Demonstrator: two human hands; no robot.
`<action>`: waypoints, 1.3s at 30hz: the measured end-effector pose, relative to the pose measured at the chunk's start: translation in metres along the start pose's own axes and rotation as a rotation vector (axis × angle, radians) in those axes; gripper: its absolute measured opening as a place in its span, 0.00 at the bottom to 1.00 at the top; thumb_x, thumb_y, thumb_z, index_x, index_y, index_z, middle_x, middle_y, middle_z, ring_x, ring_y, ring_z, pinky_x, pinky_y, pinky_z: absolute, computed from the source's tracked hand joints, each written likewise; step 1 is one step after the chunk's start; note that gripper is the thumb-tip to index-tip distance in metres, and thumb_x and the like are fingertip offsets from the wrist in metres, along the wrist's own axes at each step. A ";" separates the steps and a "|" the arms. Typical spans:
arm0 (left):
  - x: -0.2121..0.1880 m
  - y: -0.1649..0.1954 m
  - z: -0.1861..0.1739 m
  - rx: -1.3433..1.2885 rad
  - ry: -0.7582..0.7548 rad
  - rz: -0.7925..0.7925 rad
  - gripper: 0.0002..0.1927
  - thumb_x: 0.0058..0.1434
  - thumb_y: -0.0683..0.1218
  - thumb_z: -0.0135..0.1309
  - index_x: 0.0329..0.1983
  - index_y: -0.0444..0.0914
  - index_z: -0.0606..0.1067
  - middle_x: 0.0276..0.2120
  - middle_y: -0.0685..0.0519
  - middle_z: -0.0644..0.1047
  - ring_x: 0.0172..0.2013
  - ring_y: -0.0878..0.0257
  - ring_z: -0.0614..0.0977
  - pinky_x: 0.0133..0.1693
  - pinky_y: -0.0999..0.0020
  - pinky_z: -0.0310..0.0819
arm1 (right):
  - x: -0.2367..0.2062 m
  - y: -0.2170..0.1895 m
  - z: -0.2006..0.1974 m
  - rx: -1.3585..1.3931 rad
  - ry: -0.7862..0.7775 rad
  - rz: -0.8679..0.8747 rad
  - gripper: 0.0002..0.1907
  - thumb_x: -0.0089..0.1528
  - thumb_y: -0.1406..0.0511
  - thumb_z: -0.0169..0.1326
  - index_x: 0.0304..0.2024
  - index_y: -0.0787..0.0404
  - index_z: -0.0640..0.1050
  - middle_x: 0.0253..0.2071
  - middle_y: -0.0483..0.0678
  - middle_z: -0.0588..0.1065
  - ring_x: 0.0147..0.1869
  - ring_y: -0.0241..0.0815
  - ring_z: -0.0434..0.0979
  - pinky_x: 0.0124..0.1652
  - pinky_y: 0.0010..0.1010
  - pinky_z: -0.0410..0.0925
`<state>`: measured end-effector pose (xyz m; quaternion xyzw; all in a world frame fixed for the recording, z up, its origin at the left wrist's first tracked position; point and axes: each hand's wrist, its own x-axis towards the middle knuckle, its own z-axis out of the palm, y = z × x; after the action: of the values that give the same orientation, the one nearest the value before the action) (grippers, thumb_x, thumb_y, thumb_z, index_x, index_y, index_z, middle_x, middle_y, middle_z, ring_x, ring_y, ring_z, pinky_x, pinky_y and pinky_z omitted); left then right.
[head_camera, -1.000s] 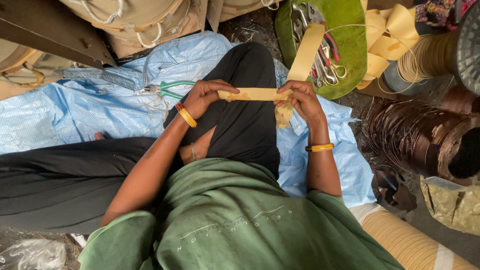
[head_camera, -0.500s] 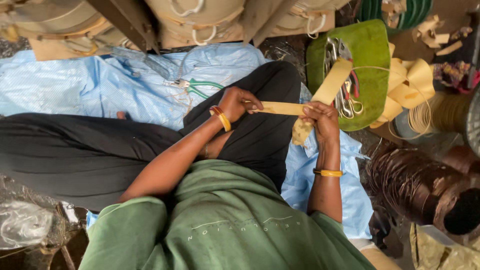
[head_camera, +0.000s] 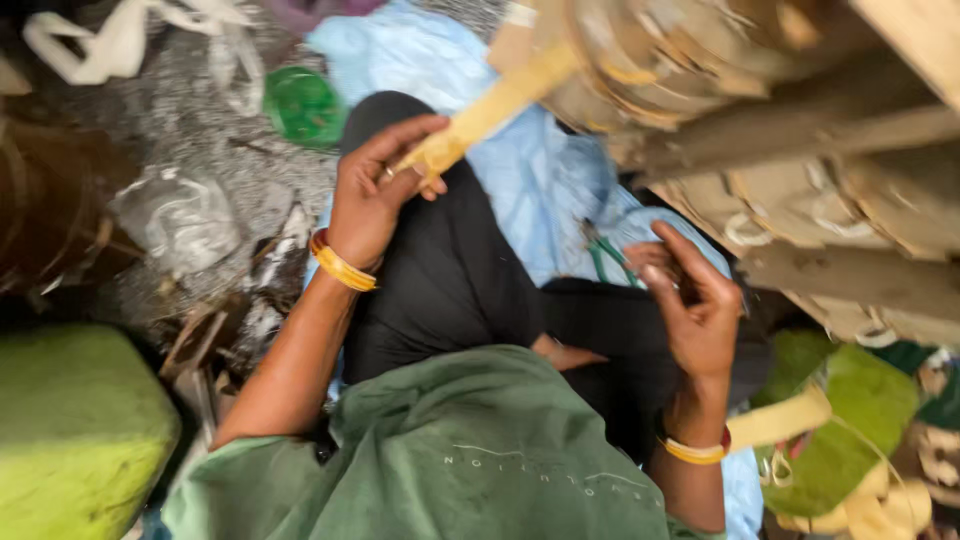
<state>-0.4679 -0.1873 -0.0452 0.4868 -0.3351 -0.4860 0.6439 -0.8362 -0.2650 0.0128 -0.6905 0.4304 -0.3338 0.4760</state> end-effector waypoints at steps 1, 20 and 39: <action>0.001 0.020 -0.036 -0.072 0.120 0.070 0.22 0.66 0.32 0.42 0.62 0.32 0.73 0.46 0.47 0.80 0.36 0.65 0.80 0.41 0.71 0.76 | 0.044 -0.014 0.048 -0.111 -0.124 -0.141 0.24 0.65 0.78 0.54 0.65 0.72 0.72 0.52 0.57 0.79 0.54 0.43 0.81 0.57 0.31 0.72; 0.001 0.027 -0.312 -0.331 0.644 0.153 0.15 0.79 0.44 0.44 0.58 0.28 0.74 0.44 0.42 0.80 0.42 0.58 0.83 0.48 0.66 0.80 | 0.243 0.049 0.549 -0.858 -0.769 -0.353 0.27 0.56 0.66 0.58 0.56 0.74 0.70 0.37 0.60 0.79 0.52 0.58 0.76 0.53 0.48 0.62; -0.044 0.081 -0.184 0.226 0.437 0.244 0.11 0.71 0.32 0.51 0.52 0.28 0.81 0.48 0.47 0.74 0.43 0.63 0.75 0.45 0.72 0.72 | 0.169 -0.042 0.390 -0.023 -0.422 -0.333 0.26 0.62 0.74 0.56 0.62 0.62 0.66 0.55 0.52 0.77 0.65 0.49 0.77 0.65 0.40 0.66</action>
<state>-0.2907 -0.0861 -0.0212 0.6047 -0.2963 -0.2476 0.6965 -0.4169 -0.2674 -0.0654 -0.8115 0.2058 -0.2515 0.4857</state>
